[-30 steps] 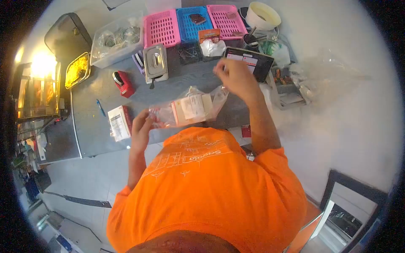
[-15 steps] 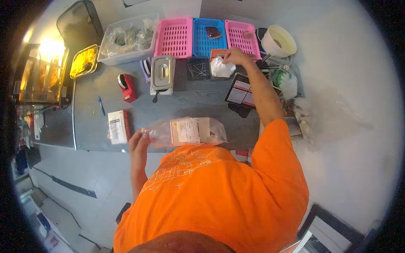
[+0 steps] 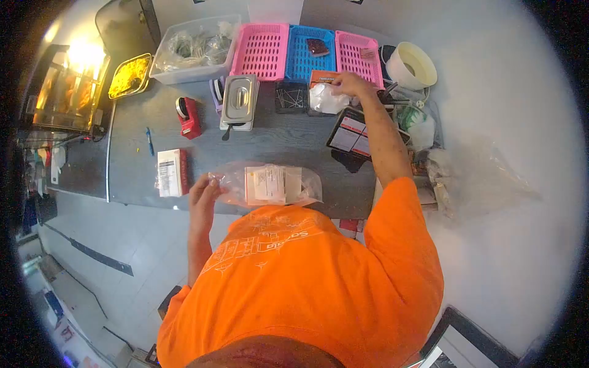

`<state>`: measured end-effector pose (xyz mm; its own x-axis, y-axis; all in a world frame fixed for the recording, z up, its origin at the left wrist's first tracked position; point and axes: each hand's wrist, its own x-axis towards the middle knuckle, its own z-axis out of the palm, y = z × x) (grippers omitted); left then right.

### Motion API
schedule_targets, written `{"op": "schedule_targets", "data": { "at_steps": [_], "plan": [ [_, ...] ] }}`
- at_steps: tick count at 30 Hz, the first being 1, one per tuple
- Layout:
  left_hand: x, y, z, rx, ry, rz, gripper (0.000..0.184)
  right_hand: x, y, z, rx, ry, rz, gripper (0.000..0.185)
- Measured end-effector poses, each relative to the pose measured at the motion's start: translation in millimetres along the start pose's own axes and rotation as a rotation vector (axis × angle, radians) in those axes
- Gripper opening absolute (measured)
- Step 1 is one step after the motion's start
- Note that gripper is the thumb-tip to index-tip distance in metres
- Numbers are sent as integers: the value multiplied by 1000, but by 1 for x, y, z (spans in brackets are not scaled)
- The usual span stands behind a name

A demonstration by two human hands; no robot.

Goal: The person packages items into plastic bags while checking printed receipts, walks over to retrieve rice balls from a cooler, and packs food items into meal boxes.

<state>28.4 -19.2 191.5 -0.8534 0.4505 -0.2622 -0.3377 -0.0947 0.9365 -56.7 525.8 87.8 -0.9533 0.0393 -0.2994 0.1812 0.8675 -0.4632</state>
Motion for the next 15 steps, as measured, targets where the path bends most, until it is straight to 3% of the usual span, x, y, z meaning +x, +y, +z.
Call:
{"op": "schedule_targets", "data": {
  "at_steps": [3, 6, 8, 11, 12, 14, 15],
  "plan": [
    [-7, -5, -3, -26, 25, 9, 23, 7, 1, 7, 143, 320, 88, 35],
    [-18, -6, -8, 0, 44, -7, 26, -9, -30, -16, 20, 456, 42, 28],
    [-21, -7, -9, -14, 54, 11, 27, -18, -42, -20, 124, 798, -126, 20],
    [-25, -14, -12, -32, 73, 23, 30, -44, -86, -33, 1166, 602, -153, 23],
    [-26, -17, -15, -34, 79, 25, 31, -72, -145, -36, 1418, 559, -198, 22],
    [-25, -14, -13, -54, 67, 42, 32, -117, -226, -21, 1798, 258, -313, 20],
    [-25, -12, -13, -66, 54, 54, 32, -138, -253, -10, 1907, -4, -381, 19]
  ]
}}
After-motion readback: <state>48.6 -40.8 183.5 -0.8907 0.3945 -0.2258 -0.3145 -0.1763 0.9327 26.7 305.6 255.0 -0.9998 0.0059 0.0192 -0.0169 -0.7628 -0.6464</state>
